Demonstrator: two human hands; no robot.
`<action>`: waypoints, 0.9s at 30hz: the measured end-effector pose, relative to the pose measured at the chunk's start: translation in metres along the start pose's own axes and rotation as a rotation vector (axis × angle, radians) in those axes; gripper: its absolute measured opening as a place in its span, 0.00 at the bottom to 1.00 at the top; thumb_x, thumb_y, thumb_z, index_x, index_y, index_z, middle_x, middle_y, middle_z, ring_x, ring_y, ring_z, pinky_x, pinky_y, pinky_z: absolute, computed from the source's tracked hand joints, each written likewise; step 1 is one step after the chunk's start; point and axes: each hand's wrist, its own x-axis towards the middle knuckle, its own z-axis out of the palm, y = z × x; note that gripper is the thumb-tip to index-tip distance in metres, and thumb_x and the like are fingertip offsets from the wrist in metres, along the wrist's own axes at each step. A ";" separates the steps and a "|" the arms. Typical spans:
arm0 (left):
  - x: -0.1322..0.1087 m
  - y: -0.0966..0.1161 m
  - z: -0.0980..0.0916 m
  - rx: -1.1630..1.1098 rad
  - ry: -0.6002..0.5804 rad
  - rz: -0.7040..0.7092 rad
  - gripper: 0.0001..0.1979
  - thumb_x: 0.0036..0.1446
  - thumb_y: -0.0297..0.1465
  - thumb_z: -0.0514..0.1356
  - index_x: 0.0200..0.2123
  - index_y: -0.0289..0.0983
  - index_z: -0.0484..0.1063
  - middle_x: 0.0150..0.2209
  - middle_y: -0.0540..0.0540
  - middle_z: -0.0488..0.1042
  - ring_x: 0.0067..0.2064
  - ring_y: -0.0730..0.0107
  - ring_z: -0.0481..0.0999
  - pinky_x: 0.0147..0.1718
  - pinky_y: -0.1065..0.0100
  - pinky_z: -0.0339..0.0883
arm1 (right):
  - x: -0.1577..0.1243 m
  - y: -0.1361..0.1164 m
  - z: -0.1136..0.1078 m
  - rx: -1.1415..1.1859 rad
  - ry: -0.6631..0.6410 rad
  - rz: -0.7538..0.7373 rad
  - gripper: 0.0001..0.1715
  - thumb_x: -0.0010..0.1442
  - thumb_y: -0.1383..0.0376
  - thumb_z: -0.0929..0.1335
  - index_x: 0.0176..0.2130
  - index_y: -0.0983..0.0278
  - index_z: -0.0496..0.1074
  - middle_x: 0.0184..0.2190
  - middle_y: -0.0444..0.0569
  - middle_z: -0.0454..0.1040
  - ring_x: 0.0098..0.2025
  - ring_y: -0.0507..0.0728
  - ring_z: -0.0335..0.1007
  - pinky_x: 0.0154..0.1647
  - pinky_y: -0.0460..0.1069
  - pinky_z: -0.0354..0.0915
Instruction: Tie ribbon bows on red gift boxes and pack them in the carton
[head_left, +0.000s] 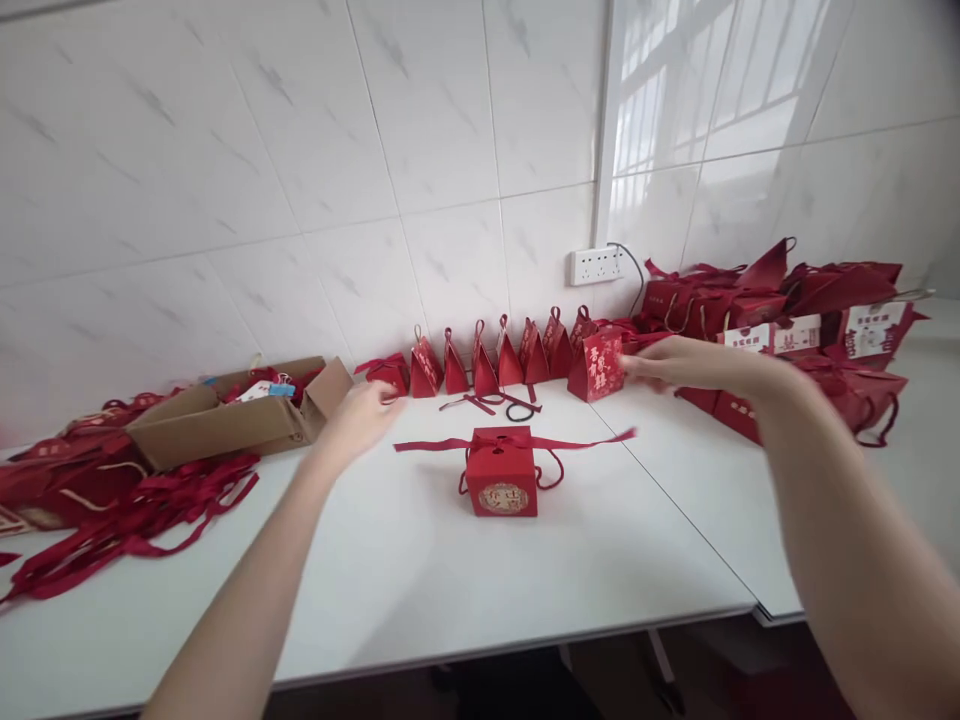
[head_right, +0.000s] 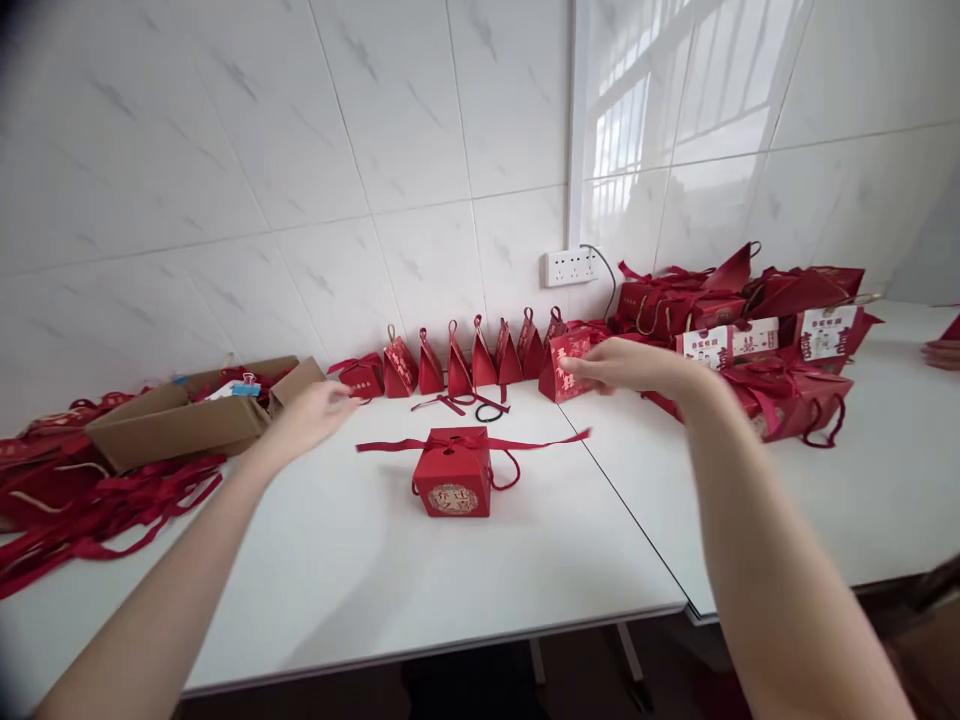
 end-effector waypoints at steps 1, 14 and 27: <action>0.000 0.009 0.017 -0.140 -0.132 0.088 0.18 0.55 0.43 0.52 0.39 0.37 0.70 0.46 0.41 0.72 0.49 0.56 0.69 0.48 0.61 0.60 | 0.007 -0.005 0.016 0.086 0.003 -0.009 0.30 0.54 0.41 0.63 0.27 0.66 0.70 0.27 0.51 0.72 0.29 0.55 0.69 0.29 0.48 0.66; -0.022 0.001 0.100 -0.793 -0.554 0.031 0.22 0.50 0.50 0.58 0.29 0.38 0.57 0.21 0.55 0.62 0.21 0.78 0.60 0.21 0.75 0.50 | 0.038 -0.031 0.137 0.323 -0.268 -0.084 0.27 0.52 0.44 0.65 0.24 0.64 0.62 0.21 0.41 0.62 0.23 0.49 0.55 0.22 0.46 0.51; -0.032 0.013 0.071 -0.468 -0.434 0.097 0.17 0.52 0.46 0.57 0.26 0.38 0.65 0.32 0.51 0.66 0.33 0.71 0.65 0.33 0.70 0.59 | 0.030 -0.032 0.142 0.776 -0.407 -0.042 0.23 0.54 0.51 0.69 0.21 0.64 0.60 0.21 0.40 0.62 0.24 0.48 0.57 0.26 0.46 0.53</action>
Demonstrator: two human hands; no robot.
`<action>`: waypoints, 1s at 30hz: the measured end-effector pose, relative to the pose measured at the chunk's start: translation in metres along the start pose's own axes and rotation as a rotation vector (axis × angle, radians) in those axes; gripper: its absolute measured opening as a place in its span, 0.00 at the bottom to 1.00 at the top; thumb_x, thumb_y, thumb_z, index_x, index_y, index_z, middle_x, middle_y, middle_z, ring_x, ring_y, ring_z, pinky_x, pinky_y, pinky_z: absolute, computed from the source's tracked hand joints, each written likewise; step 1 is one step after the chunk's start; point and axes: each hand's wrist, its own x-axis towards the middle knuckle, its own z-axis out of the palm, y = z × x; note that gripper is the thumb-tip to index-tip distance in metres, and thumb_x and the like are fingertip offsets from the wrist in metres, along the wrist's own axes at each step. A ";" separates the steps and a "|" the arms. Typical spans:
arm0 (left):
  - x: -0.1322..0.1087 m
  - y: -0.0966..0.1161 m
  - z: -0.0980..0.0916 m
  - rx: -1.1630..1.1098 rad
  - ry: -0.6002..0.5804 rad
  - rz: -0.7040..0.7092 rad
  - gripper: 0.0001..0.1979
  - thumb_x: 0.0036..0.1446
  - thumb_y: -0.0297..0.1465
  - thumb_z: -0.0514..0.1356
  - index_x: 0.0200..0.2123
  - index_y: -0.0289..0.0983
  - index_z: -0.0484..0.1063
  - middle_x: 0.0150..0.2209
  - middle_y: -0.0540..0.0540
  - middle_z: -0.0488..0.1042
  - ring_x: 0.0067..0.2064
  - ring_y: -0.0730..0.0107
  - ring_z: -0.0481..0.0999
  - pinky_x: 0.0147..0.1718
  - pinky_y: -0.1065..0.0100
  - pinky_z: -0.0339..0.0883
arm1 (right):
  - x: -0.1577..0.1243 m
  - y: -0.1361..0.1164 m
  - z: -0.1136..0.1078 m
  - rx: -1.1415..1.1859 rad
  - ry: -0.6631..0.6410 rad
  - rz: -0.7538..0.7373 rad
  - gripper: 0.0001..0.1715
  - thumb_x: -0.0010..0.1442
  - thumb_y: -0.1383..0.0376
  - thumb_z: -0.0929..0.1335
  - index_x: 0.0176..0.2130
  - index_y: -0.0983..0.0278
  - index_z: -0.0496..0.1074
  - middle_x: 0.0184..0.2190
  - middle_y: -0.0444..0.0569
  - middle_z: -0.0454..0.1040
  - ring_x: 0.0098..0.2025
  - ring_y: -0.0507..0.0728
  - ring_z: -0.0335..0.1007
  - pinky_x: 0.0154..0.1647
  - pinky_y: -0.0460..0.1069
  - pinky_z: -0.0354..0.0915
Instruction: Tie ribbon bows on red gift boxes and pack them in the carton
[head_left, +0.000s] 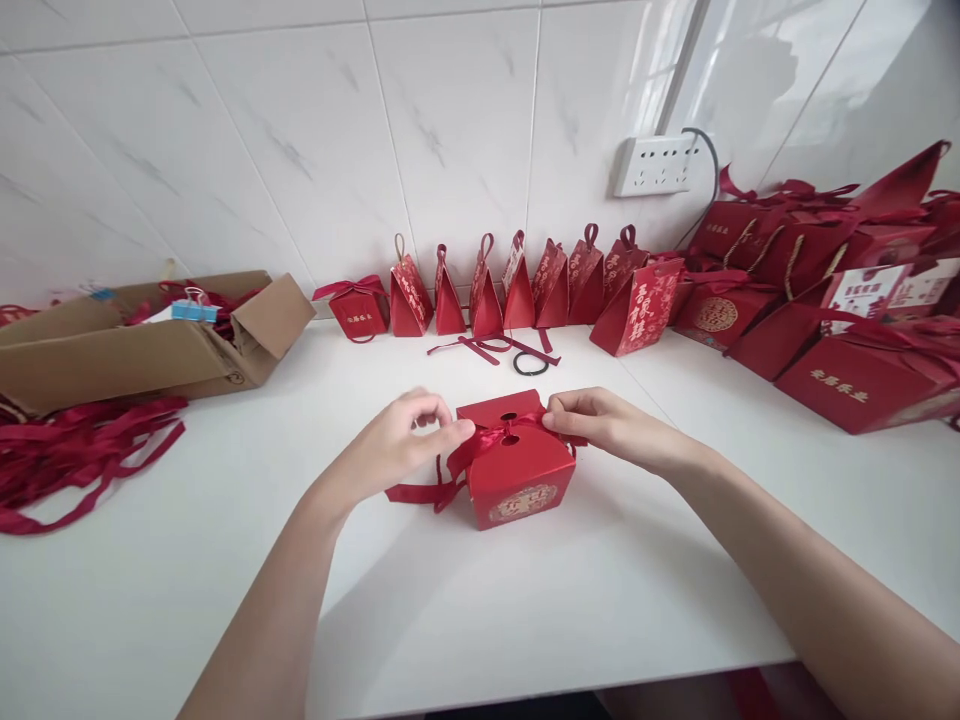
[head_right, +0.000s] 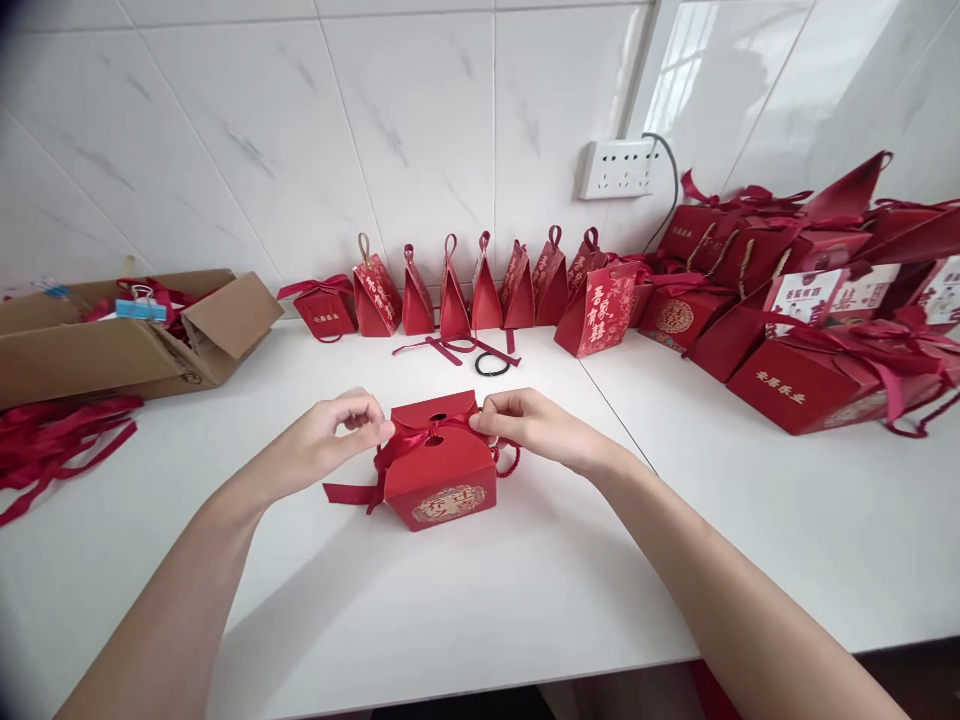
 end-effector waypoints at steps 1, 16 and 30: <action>-0.001 0.000 -0.001 -0.007 -0.076 -0.026 0.17 0.53 0.46 0.57 0.25 0.37 0.66 0.30 0.50 0.67 0.32 0.71 0.65 0.31 0.70 0.59 | -0.001 0.000 0.000 0.007 -0.009 0.003 0.23 0.54 0.51 0.69 0.22 0.64 0.60 0.22 0.40 0.62 0.24 0.48 0.58 0.26 0.46 0.54; 0.007 -0.021 -0.007 -0.264 -0.406 0.017 0.23 0.55 0.46 0.56 0.20 0.36 0.52 0.24 0.53 0.51 0.25 0.76 0.51 0.25 0.70 0.47 | 0.001 0.010 -0.018 -0.037 -0.063 0.019 0.26 0.52 0.48 0.69 0.22 0.64 0.59 0.19 0.40 0.59 0.20 0.46 0.49 0.22 0.45 0.46; 0.005 -0.014 0.000 -0.420 -0.397 -0.008 0.20 0.54 0.43 0.57 0.19 0.37 0.57 0.26 0.49 0.62 0.28 0.71 0.63 0.30 0.66 0.59 | -0.022 -0.010 -0.002 0.050 -0.019 -0.329 0.12 0.55 0.56 0.70 0.28 0.62 0.74 0.44 0.50 0.71 0.39 0.57 0.69 0.35 0.50 0.64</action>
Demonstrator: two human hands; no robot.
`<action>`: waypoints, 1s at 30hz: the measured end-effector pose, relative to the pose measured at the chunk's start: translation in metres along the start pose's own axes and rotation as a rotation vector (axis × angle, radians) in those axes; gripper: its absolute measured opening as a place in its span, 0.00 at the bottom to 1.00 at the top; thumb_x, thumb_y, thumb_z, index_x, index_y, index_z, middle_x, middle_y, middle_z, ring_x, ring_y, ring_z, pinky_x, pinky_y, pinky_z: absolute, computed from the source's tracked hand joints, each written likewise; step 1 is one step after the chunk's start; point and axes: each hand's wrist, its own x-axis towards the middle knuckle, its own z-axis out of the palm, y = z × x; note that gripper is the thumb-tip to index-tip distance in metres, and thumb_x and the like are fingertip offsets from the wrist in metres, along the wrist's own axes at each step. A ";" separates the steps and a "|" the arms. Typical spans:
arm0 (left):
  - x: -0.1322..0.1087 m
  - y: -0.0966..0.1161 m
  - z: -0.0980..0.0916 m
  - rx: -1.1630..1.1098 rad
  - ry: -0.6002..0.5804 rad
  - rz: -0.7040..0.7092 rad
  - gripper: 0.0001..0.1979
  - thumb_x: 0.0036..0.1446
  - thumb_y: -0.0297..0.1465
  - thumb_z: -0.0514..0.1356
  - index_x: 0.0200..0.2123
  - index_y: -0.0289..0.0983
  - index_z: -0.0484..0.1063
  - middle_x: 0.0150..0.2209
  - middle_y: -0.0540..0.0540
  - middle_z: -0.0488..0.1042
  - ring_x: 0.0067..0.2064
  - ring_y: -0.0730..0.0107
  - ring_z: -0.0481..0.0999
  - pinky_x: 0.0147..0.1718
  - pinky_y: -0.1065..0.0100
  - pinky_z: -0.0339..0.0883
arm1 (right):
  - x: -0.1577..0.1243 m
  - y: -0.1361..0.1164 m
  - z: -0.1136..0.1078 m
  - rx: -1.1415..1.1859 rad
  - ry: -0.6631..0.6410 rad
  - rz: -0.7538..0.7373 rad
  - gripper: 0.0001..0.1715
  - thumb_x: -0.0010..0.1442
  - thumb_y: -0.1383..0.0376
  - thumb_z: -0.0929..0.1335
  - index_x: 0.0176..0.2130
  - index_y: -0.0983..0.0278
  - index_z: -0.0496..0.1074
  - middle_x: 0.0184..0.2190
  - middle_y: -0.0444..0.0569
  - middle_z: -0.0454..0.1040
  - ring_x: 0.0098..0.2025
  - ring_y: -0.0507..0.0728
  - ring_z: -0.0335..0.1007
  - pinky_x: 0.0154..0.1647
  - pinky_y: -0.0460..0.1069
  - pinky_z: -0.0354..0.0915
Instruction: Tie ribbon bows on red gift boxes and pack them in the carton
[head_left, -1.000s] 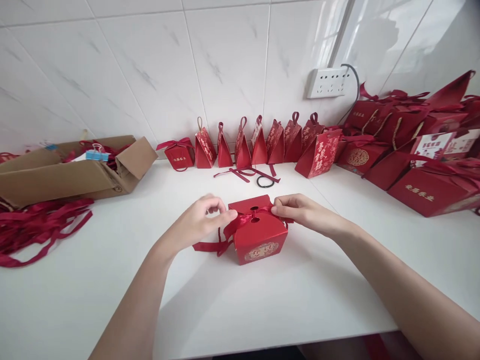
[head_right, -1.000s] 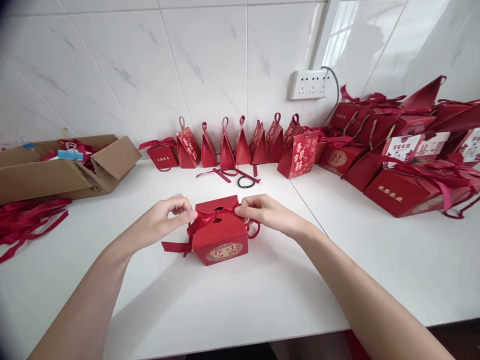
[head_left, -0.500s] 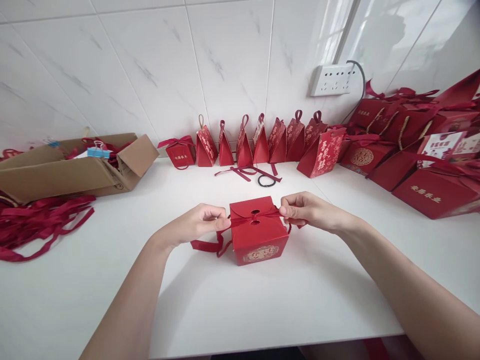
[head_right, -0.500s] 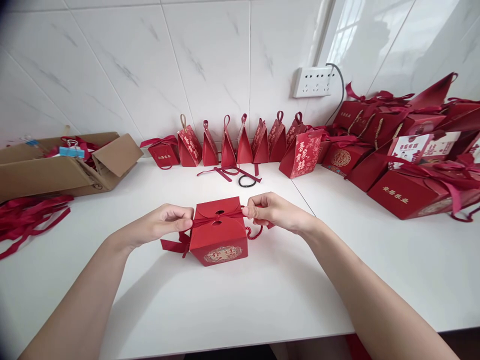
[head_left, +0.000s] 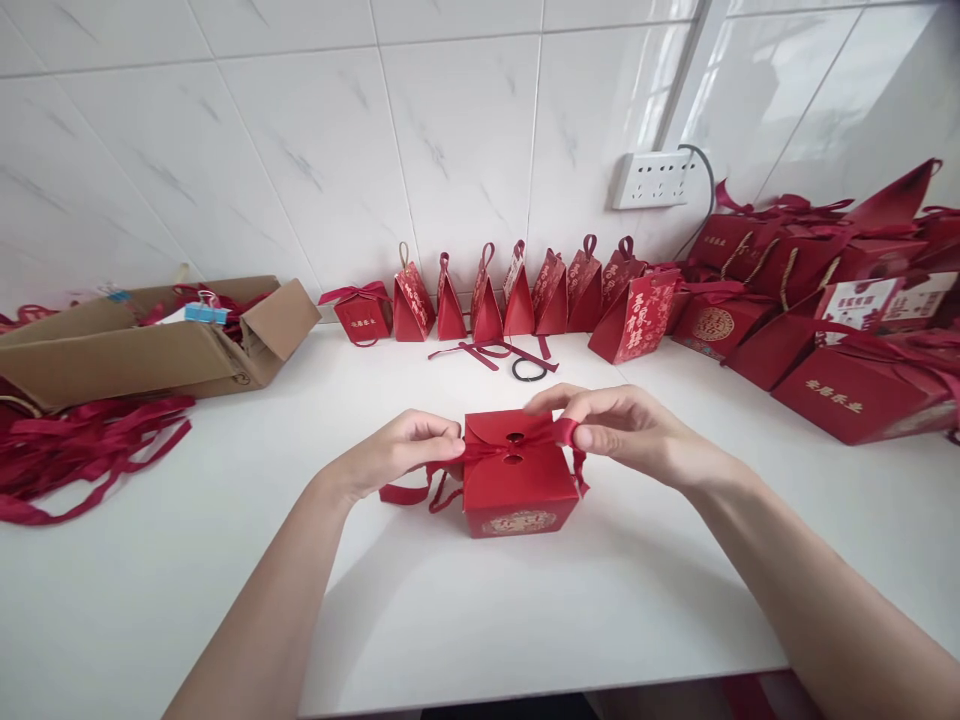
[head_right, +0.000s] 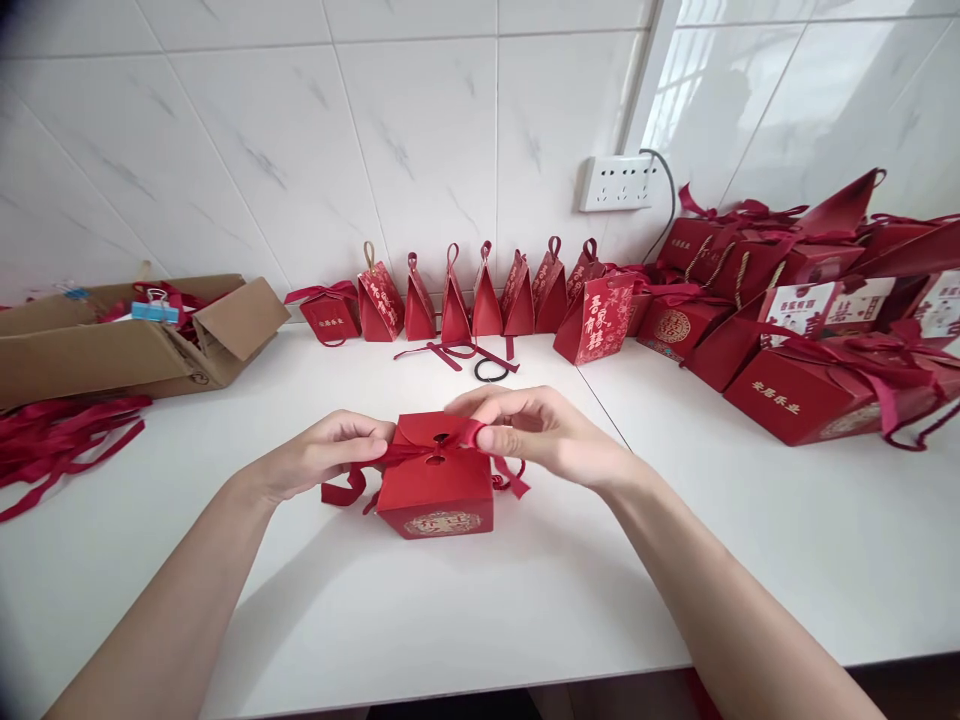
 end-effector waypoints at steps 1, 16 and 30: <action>0.000 0.001 0.002 -0.001 -0.013 0.000 0.19 0.54 0.43 0.57 0.19 0.36 0.59 0.26 0.48 0.64 0.28 0.71 0.65 0.30 0.66 0.61 | 0.001 -0.001 0.008 -0.007 0.036 -0.013 0.11 0.56 0.57 0.69 0.30 0.62 0.75 0.47 0.50 0.71 0.43 0.59 0.70 0.37 0.51 0.65; -0.018 0.032 0.017 0.087 0.216 -0.180 0.17 0.53 0.45 0.57 0.24 0.37 0.64 0.19 0.53 0.64 0.15 0.82 0.55 0.12 0.75 0.43 | 0.013 0.015 0.045 -0.325 0.325 -0.054 0.10 0.60 0.63 0.63 0.34 0.62 0.73 0.35 0.48 0.75 0.37 0.55 0.71 0.37 0.50 0.65; -0.007 0.094 0.025 0.760 0.251 0.185 0.10 0.55 0.32 0.54 0.25 0.40 0.73 0.26 0.49 0.70 0.27 0.68 0.68 0.23 0.70 0.55 | 0.020 0.012 0.047 -0.084 0.393 0.048 0.05 0.52 0.67 0.67 0.31 0.64 0.73 0.30 0.46 0.78 0.31 0.53 0.74 0.33 0.48 0.68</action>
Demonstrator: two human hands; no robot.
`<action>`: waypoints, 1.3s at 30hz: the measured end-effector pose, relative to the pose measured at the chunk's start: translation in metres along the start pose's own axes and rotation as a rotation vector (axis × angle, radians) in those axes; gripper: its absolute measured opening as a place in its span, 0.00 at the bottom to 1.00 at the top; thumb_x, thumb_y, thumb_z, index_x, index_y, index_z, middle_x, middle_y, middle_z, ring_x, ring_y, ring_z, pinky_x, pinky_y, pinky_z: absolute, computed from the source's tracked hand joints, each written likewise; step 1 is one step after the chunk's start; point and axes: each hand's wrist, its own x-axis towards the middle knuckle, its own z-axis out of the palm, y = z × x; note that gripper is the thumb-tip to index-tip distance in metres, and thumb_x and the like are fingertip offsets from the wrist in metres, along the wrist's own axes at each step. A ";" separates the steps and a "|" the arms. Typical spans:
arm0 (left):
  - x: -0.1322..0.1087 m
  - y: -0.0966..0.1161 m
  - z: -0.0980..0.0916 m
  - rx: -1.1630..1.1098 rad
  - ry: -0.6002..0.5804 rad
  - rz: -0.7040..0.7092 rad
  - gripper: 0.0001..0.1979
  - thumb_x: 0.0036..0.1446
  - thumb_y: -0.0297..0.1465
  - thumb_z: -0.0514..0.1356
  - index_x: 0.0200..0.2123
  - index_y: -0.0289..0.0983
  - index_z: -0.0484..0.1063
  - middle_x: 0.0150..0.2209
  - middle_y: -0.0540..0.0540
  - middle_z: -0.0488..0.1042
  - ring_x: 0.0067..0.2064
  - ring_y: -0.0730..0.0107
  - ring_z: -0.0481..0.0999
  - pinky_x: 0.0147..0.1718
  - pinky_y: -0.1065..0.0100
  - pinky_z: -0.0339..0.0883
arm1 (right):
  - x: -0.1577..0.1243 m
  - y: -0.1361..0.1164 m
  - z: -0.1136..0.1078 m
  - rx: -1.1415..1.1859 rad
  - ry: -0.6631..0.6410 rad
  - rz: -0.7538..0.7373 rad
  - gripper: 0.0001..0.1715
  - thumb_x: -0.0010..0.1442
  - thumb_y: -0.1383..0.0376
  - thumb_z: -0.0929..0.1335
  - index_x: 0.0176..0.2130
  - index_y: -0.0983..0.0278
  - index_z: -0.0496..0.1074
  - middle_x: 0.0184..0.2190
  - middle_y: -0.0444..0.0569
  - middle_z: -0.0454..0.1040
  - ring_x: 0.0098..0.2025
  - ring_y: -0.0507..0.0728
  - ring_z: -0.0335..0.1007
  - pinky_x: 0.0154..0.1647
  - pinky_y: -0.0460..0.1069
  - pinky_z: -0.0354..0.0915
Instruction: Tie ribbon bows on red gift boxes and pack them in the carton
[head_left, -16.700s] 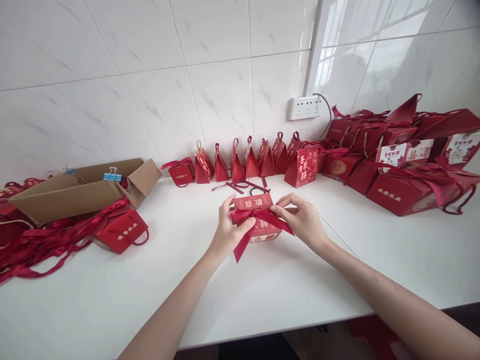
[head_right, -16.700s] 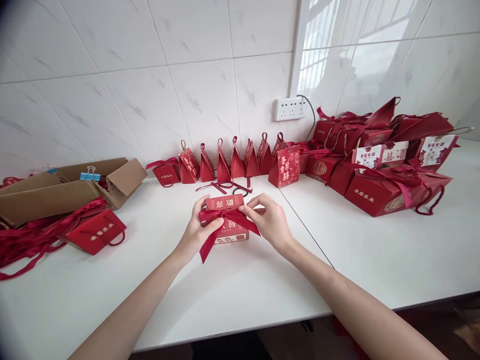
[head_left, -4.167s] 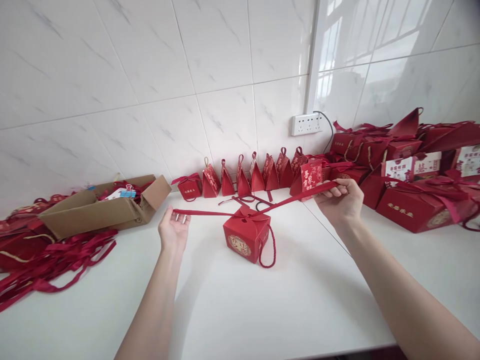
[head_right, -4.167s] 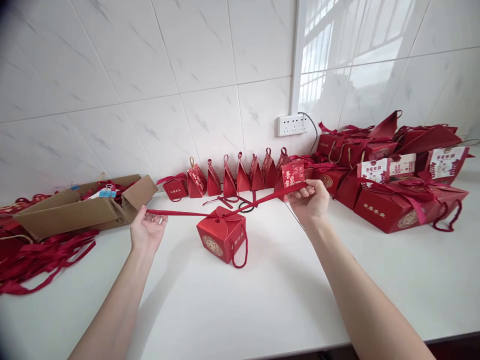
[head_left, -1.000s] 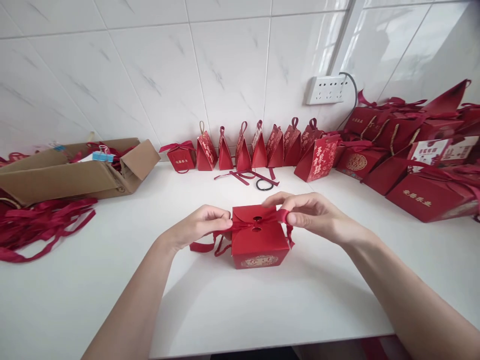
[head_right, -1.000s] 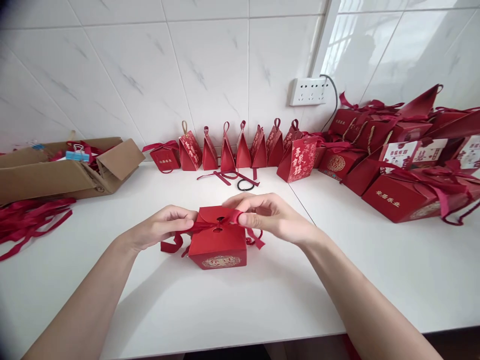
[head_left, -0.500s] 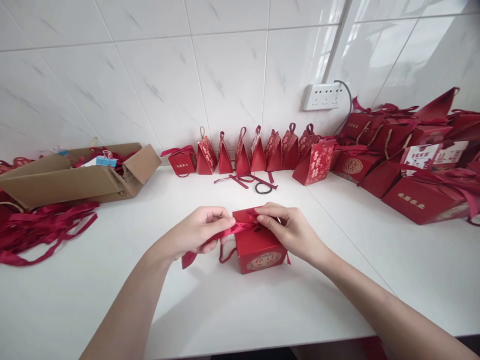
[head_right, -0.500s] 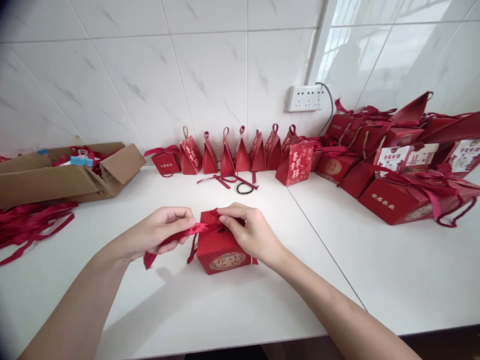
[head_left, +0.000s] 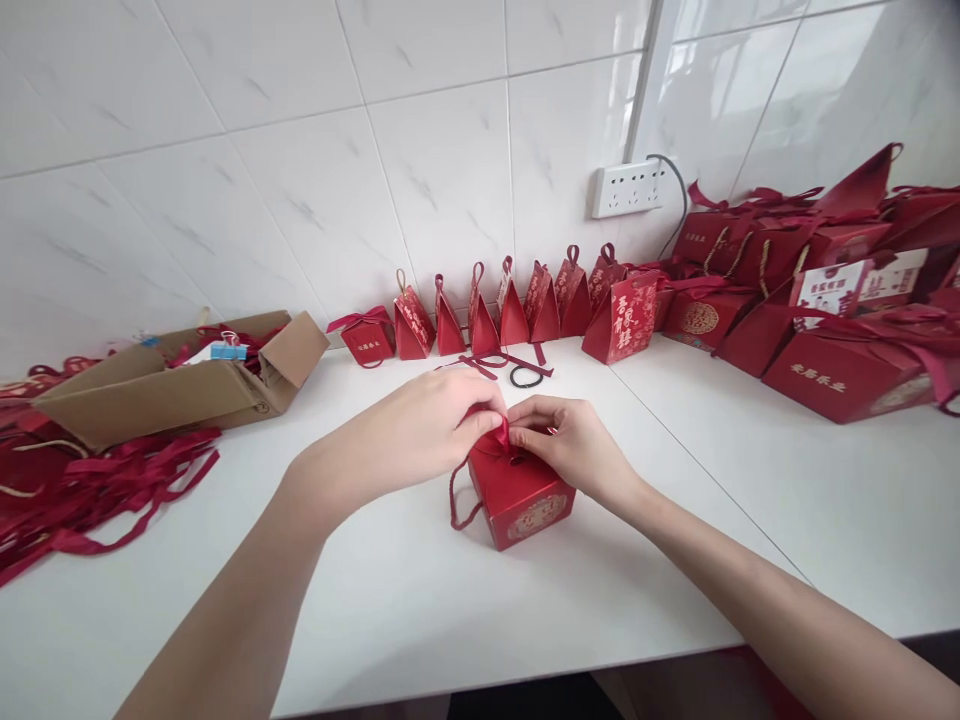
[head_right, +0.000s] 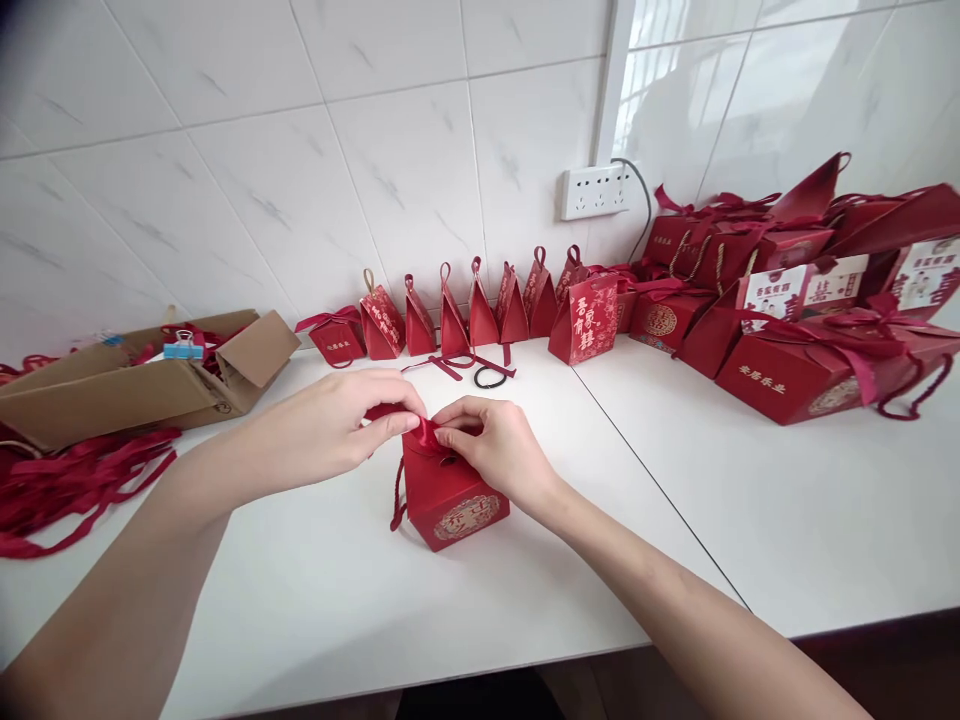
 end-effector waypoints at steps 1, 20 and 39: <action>0.003 0.002 0.000 0.032 0.008 0.031 0.10 0.55 0.30 0.53 0.26 0.40 0.73 0.28 0.48 0.70 0.30 0.66 0.69 0.26 0.69 0.57 | 0.000 0.001 0.000 -0.010 -0.005 -0.012 0.05 0.52 0.67 0.67 0.31 0.64 0.73 0.30 0.46 0.78 0.31 0.53 0.73 0.33 0.48 0.68; 0.007 -0.047 0.064 -0.275 0.280 -0.027 0.05 0.55 0.32 0.55 0.32 0.38 0.70 0.35 0.47 0.72 0.37 0.67 0.70 0.37 0.68 0.65 | 0.004 0.004 -0.003 0.040 -0.003 -0.053 0.06 0.52 0.65 0.67 0.28 0.65 0.72 0.27 0.44 0.74 0.29 0.51 0.67 0.31 0.46 0.63; 0.003 -0.044 0.084 -0.805 0.218 -0.121 0.18 0.59 0.40 0.54 0.24 0.35 0.74 0.48 0.44 0.67 0.44 0.65 0.69 0.38 0.68 0.64 | 0.002 0.001 -0.008 -0.070 0.017 -0.119 0.06 0.54 0.64 0.68 0.27 0.65 0.71 0.26 0.44 0.74 0.29 0.52 0.69 0.33 0.47 0.63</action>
